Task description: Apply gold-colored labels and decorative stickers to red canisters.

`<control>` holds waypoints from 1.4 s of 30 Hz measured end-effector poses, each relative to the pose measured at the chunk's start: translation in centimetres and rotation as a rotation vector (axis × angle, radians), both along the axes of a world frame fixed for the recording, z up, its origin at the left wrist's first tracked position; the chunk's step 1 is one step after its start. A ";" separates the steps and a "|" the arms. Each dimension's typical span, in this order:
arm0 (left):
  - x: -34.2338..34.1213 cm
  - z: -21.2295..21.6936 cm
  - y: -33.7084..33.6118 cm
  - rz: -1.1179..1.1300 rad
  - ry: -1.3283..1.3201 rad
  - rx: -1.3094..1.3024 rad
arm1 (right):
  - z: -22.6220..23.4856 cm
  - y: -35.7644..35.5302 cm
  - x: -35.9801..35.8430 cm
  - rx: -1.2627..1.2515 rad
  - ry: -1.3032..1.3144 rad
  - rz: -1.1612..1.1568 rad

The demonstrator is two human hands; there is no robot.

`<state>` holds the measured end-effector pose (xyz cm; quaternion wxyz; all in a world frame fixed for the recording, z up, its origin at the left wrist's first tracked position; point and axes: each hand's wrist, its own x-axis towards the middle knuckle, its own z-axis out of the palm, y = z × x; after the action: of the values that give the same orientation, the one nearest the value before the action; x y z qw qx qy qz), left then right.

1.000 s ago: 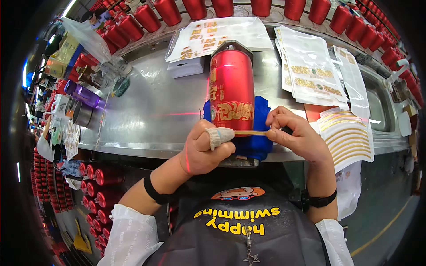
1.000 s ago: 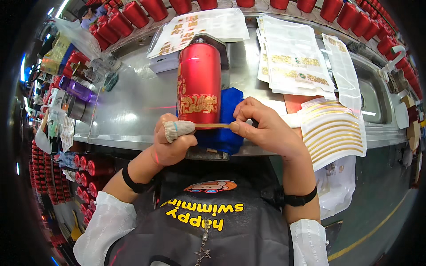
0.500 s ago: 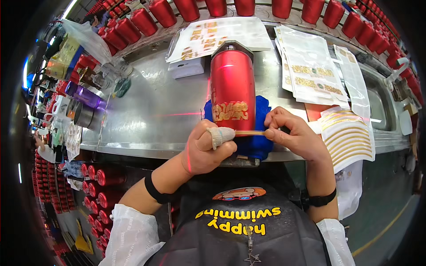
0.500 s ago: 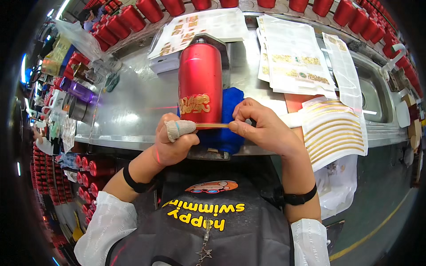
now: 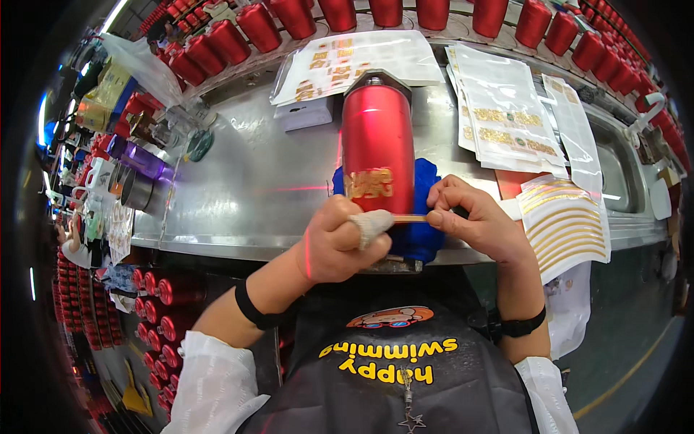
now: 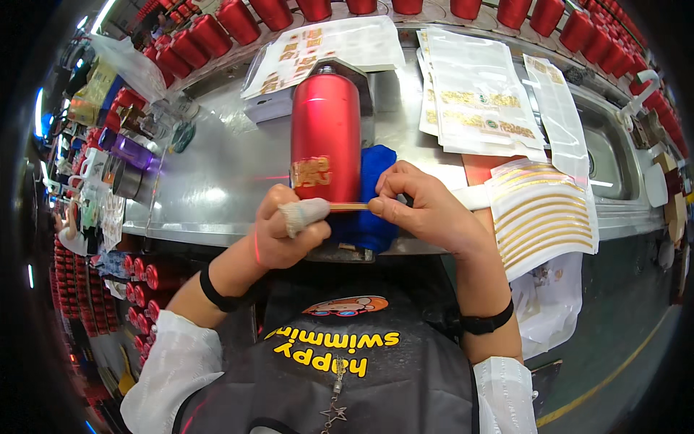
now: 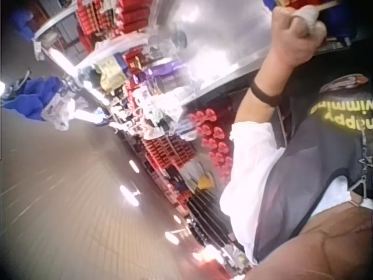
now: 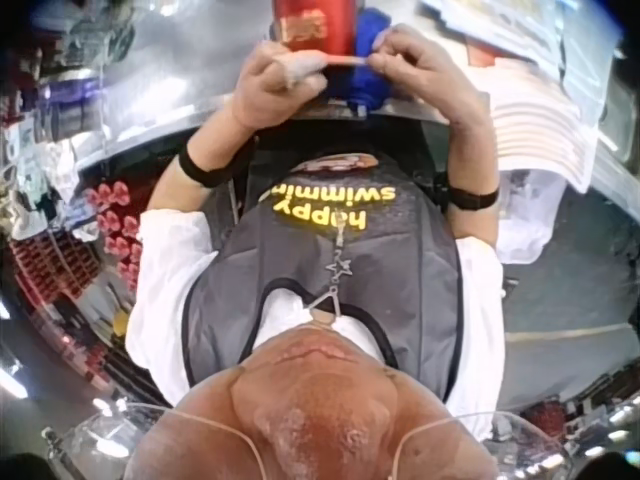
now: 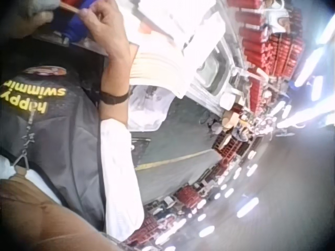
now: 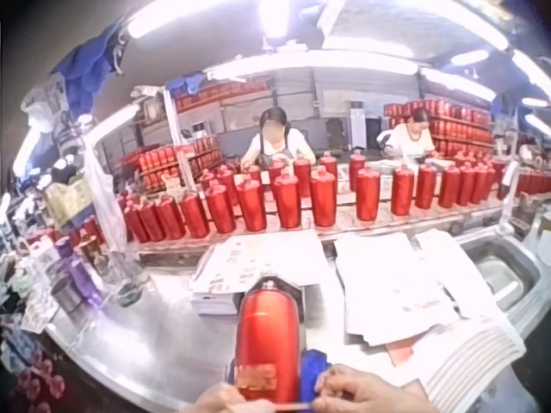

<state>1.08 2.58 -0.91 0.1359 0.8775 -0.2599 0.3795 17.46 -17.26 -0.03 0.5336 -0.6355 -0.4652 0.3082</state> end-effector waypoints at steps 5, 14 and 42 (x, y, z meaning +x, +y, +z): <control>-0.5 0.1 -0.1 0.110 0.011 -0.002 | 0.2 0.0 0.1 -0.087 0.037 0.038; 0.0 1.0 0.1 0.045 -0.009 0.090 | 0.0 0.2 -0.1 -0.053 0.028 0.014; 0.5 1.5 0.2 0.012 0.040 0.215 | 0.0 0.2 -0.1 -0.022 0.009 0.069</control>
<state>1.54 2.77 0.57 0.0439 0.8959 -0.2913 0.3326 17.34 -17.09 -0.06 0.5175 -0.6235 -0.4810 0.3347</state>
